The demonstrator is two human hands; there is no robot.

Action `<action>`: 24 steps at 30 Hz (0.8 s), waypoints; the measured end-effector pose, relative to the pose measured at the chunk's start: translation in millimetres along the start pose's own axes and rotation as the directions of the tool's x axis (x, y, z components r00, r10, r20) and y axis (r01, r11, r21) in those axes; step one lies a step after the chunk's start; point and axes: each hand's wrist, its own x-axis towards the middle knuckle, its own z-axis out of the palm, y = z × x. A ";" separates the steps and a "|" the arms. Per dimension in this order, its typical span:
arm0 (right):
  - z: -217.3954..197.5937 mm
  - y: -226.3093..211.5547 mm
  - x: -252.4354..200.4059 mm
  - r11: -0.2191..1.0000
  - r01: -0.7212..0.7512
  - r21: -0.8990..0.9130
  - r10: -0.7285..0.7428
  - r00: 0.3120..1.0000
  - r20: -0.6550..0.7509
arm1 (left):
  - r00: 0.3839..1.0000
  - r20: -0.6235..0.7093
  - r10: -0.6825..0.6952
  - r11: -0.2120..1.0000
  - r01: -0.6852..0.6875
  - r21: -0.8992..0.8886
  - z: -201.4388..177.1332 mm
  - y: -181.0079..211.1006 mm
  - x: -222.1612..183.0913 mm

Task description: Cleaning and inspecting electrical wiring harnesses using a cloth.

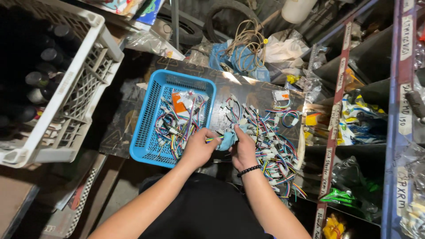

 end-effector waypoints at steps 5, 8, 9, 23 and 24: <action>-4.5 24.0 24.8 1.000 -0.001 0.025 0.000 0.999 0.048 | 0.999 0.009 -0.043 0.998 0.044 -0.046 -16.0 -0.3 -5.0; -10.1 41.4 48.6 1.000 0.002 -0.016 -0.001 0.996 0.087 | 0.998 0.048 -0.043 0.999 0.044 -0.017 -13.5 -13.5 -4.6; -11.3 48.2 59.5 0.999 0.014 -0.042 -0.010 0.994 0.110 | 0.996 0.073 -0.053 0.999 0.052 0.015 -13.0 -19.3 -3.4; 33.1 35.9 29.6 0.880 0.274 -0.389 -0.157 0.939 0.306 | 0.916 -0.238 0.324 0.938 -0.279 0.204 -47.5 -1.0 -23.9; 35.2 33.6 23.5 0.872 0.257 -0.416 -0.144 0.948 0.284 | 0.911 -0.240 0.336 0.933 -0.287 0.215 -46.7 -1.1 -22.5</action>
